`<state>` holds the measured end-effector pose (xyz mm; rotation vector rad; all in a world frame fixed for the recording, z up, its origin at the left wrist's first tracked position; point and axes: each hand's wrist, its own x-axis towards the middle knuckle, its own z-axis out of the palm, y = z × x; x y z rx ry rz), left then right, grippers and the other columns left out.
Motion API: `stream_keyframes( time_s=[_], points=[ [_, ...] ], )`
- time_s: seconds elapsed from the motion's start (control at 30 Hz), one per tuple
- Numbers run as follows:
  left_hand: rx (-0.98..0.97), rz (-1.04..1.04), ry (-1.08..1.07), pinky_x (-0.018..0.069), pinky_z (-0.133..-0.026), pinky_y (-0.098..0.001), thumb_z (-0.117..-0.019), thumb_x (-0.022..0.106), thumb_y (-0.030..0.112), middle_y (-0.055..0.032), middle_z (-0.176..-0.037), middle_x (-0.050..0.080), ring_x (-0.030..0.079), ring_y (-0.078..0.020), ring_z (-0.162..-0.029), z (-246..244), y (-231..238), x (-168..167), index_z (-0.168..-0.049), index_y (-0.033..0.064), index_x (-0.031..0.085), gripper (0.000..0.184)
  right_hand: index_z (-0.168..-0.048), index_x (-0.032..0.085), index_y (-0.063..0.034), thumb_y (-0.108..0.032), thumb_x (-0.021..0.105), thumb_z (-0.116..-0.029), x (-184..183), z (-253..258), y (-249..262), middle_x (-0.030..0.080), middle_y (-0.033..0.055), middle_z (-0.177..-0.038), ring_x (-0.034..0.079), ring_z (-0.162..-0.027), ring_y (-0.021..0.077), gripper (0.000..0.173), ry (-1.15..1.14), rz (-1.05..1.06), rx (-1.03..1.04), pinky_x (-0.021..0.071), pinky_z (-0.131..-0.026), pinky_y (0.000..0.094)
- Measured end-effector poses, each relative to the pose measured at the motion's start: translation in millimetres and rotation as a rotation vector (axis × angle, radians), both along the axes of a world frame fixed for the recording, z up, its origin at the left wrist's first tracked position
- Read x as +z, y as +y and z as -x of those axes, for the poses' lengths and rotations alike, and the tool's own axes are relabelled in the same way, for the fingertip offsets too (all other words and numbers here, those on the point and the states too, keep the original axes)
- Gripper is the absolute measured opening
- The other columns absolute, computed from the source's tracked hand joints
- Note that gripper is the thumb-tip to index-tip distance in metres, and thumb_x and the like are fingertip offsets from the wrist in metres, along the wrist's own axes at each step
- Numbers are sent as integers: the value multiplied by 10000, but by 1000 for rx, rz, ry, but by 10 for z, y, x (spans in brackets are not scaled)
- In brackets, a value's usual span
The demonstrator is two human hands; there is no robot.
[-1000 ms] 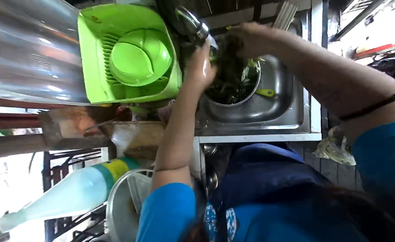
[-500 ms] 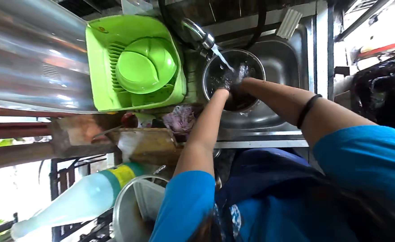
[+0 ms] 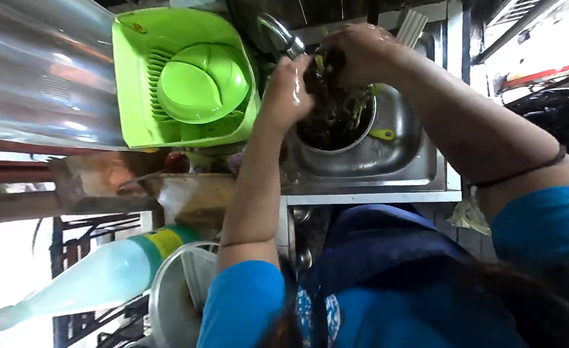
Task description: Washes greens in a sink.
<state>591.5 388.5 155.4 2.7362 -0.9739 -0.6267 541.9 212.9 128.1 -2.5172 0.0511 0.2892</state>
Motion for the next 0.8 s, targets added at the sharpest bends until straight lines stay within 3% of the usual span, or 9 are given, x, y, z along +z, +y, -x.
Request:
stream_keyframes(
  time_s=[0.1, 0.2, 0.37, 0.43, 0.53, 0.6, 0.7, 0.73, 0.8],
  points=[
    [-18, 83, -36, 443, -1078, -588, -843, 704, 2, -244, -1345, 614, 568, -396, -1292, -51, 28, -83, -1310, 31, 644, 472, -1225, 691, -94, -140, 784, -835, -88, 11, 23, 680, 204, -1218, 635, -1166, 416, 404, -59, -38, 21, 489, -966, 659],
    [42, 175, -143, 445, -1086, -554, -840, 712, 30, -247, -1373, 578, 558, -379, -1298, 24, 20, 183, -1358, 42, 626, 525, -1270, 656, -112, -79, 716, -865, 258, 71, 71, 644, 164, -1310, 603, -1246, 348, 411, -164, -90, -51, 473, -1044, 593],
    [66, 234, -142, 461, -1082, -504, -859, 663, 15, -169, -1327, 660, 609, -297, -1267, 36, 23, 166, -1312, 70, 669, 456, -1245, 664, -44, -2, 696, -867, 34, 11, 6, 663, 185, -1269, 631, -1203, 329, 382, -214, -192, -28, 485, -1051, 534],
    [84, 287, -146, 457, -1099, -460, -904, 658, 49, -154, -1366, 644, 609, -272, -1278, 75, 91, 50, -1393, 78, 611, 492, -1255, 648, -55, -23, 667, -910, -80, 33, -41, 663, 167, -1265, 633, -1197, 306, 348, -215, -189, -8, 482, -1059, 505],
    [54, 118, -12, 397, -1154, -560, -922, 727, 151, -255, -1547, 444, 472, -403, -1411, 103, 152, -265, -1611, 40, 272, 833, -1363, 631, -71, -141, 753, -895, -376, 69, -124, 647, 229, -1312, 607, -1236, 426, 489, -94, -84, 63, 454, -1043, 651],
    [-9, -43, 113, 328, -1173, -630, -805, 884, 262, -315, -1645, 194, 274, -510, -1491, 153, 149, -630, -1638, 29, 141, 1139, -1518, 487, -109, -283, 822, -862, -552, 143, 2, 520, 230, -1489, 526, -1338, 434, 758, 58, -26, 170, 405, -1096, 641],
    [-13, -294, 195, 331, -1154, -668, -699, 953, 281, -263, -1696, -67, 78, -551, -1530, 173, 22, -1186, -1661, 115, 66, 1319, -1666, 140, -180, -332, 920, -750, -991, 124, 304, 65, 348, -1659, 300, -1426, 600, 1213, 399, 119, 168, 370, -1050, 741],
    [-6, -348, 209, 361, -1137, -664, -723, 927, 207, -273, -1693, -21, 126, -554, -1519, 161, -24, -1305, -1656, 95, 74, 1270, -1661, 135, -128, -294, 913, -761, -1138, 102, 380, 77, 383, -1639, 284, -1425, 618, 1201, 447, 147, 158, 374, -1046, 745],
    [-22, -406, 250, 435, -1070, -643, -838, 807, 164, -334, -1547, 370, 430, -511, -1396, 115, -61, -1387, -1558, -42, 274, 920, -1475, 459, 67, -192, 790, -884, -1357, 89, 469, 415, 392, -1485, 424, -1363, 572, 725, 432, 127, 149, 380, -1061, 725]
  ],
)
